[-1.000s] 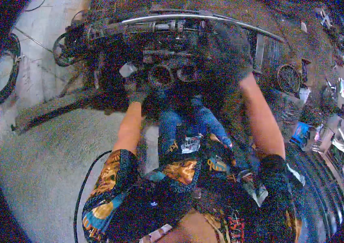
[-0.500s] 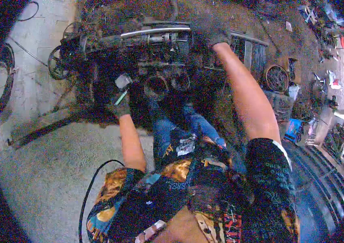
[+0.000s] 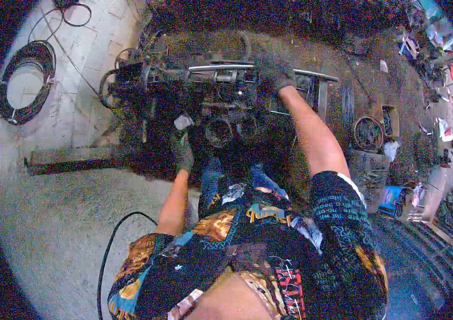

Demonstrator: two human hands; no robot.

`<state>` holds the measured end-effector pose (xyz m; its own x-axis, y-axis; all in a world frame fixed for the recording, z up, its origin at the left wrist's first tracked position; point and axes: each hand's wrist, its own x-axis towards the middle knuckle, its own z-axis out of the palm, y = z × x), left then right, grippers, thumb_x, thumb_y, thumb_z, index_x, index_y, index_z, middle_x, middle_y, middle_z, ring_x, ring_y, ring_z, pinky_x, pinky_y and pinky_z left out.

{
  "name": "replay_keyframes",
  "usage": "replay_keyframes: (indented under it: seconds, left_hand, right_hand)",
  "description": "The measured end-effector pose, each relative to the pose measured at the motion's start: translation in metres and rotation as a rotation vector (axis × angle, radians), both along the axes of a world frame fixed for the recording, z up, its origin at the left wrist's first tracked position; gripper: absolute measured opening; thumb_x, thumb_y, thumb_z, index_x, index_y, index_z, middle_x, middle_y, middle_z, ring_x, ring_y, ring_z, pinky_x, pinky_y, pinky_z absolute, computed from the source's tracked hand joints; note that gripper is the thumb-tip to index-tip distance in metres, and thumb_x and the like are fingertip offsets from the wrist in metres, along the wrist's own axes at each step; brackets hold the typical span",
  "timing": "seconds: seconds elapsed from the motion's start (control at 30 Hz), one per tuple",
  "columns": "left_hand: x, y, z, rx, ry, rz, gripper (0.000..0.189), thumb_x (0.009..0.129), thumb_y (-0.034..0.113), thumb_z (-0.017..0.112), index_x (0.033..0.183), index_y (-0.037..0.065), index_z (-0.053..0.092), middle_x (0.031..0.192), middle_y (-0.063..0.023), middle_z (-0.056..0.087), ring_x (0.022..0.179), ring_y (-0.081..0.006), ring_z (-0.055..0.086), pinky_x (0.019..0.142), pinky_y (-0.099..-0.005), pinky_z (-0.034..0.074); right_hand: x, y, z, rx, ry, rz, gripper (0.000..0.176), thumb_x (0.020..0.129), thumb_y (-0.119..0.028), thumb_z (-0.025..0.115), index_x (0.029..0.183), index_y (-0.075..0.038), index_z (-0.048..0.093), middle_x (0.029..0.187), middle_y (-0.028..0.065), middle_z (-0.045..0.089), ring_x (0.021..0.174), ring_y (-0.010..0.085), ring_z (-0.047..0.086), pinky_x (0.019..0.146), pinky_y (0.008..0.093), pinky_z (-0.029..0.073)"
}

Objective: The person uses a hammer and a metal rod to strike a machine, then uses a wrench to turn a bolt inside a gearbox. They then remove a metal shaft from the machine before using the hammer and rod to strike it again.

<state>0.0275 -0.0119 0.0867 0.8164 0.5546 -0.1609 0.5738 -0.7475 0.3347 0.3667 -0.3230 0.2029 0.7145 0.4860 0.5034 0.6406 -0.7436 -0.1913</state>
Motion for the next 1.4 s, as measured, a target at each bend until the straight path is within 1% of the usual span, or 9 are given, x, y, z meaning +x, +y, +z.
replay_keyframes:
  seconds: [0.07, 0.5, 0.63, 0.73, 0.93, 1.07, 1.13, 1.33, 1.4]
  left_hand:
    - [-0.005, -0.017, 0.015, -0.160, -0.069, 0.104, 0.071, 0.097, 0.035, 0.049, 0.149, -0.004, 0.020, 0.155, -0.0273, 0.019, 0.145, -0.0402, 0.014, 0.119, -0.0428, 0.015]
    - [-0.001, -0.011, -0.062, -0.185, -0.088, 0.230, 0.087, 0.094, 0.046, 0.050, 0.152, -0.003, 0.006, 0.160, -0.0248, 0.002, 0.148, -0.0382, 0.005, 0.120, -0.0445, 0.008]
    - [-0.006, -0.003, -0.076, 0.033, 0.011, 0.135, 0.090, 0.095, 0.048, 0.049, 0.152, -0.004, 0.003, 0.160, -0.0246, 0.001, 0.149, -0.0376, 0.002, 0.120, -0.0445, 0.007]
    - [-0.001, -0.014, -0.048, -0.184, -0.065, 0.173, 0.091, 0.094, 0.051, 0.047, 0.152, -0.004, 0.003, 0.160, -0.0246, 0.001, 0.148, -0.0385, 0.002, 0.120, -0.0448, 0.007]
    - [-0.006, 0.012, -0.096, 0.036, -0.030, 0.028, 0.091, 0.094, 0.053, 0.046, 0.151, -0.006, 0.007, 0.158, -0.0292, 0.006, 0.147, -0.0417, 0.004, 0.120, -0.0467, 0.007]
    - [0.006, -0.019, -0.005, -0.075, 0.046, 0.091, 0.089, 0.094, 0.052, 0.047, 0.150, -0.007, 0.012, 0.157, -0.0295, 0.007, 0.147, -0.0424, 0.004, 0.120, -0.0475, 0.005]
    - [0.006, -0.017, -0.002, -0.105, 0.065, 0.103, 0.088, 0.094, 0.052, 0.047, 0.150, -0.007, 0.013, 0.157, -0.0296, 0.008, 0.147, -0.0425, 0.004, 0.120, -0.0477, 0.005]
    - [-0.004, 0.015, -0.078, -0.058, -0.048, 0.029, 0.088, 0.095, 0.053, 0.045, 0.149, -0.008, 0.014, 0.158, -0.0291, 0.007, 0.147, -0.0425, 0.000, 0.120, -0.0475, 0.001]
    - [0.001, 0.024, -0.095, -0.279, -0.218, 0.054, 0.087, 0.095, 0.053, 0.043, 0.149, -0.008, 0.013, 0.158, -0.0290, 0.005, 0.147, -0.0419, -0.002, 0.120, -0.0471, 0.001]
  right_hand:
    - [-0.031, -0.005, 0.038, -0.189, 0.378, -0.081, 0.037, 0.089, -0.032, 0.051, 0.118, -0.012, 0.064, 0.114, 0.0147, 0.065, 0.105, 0.0350, 0.060, 0.089, 0.0469, 0.045]
    - [-0.070, -0.024, 0.049, -0.121, 0.247, -0.042, 0.057, 0.084, -0.033, 0.055, 0.136, -0.010, 0.050, 0.134, 0.0204, 0.053, 0.126, 0.0381, 0.047, 0.107, 0.0504, 0.034]
    - [-0.072, -0.022, 0.062, -0.142, 0.275, -0.008, 0.055, 0.083, -0.032, 0.056, 0.133, -0.009, 0.051, 0.128, 0.0203, 0.056, 0.121, 0.0385, 0.050, 0.103, 0.0512, 0.036]
    - [-0.070, -0.023, 0.064, -0.182, 0.373, -0.029, 0.052, 0.082, -0.031, 0.057, 0.129, -0.010, 0.053, 0.119, 0.0201, 0.058, 0.114, 0.0383, 0.052, 0.099, 0.0513, 0.038]
    - [-0.073, -0.030, 0.046, -0.072, 0.092, -0.046, 0.052, 0.079, -0.033, 0.059, 0.126, -0.010, 0.055, 0.116, 0.0198, 0.057, 0.112, 0.0387, 0.052, 0.098, 0.0508, 0.037]
    - [-0.078, -0.024, 0.082, -0.251, 0.439, -0.128, 0.055, 0.080, -0.036, 0.057, 0.130, -0.012, 0.053, 0.131, 0.0186, 0.051, 0.125, 0.0374, 0.044, 0.107, 0.0507, 0.031]
    - [-0.081, -0.019, 0.085, -0.299, 0.559, -0.167, 0.057, 0.081, -0.038, 0.056, 0.132, -0.013, 0.052, 0.136, 0.0184, 0.048, 0.131, 0.0366, 0.041, 0.110, 0.0505, 0.029]
    - [-0.077, -0.009, 0.075, -0.396, 0.591, -0.243, 0.060, 0.084, -0.041, 0.052, 0.139, -0.018, 0.048, 0.143, 0.0195, 0.044, 0.137, 0.0358, 0.036, 0.115, 0.0509, 0.022]
    - [-0.076, -0.007, 0.054, -0.290, 0.331, -0.239, 0.059, 0.083, -0.040, 0.053, 0.137, -0.018, 0.050, 0.140, 0.0194, 0.046, 0.134, 0.0357, 0.039, 0.112, 0.0515, 0.026]
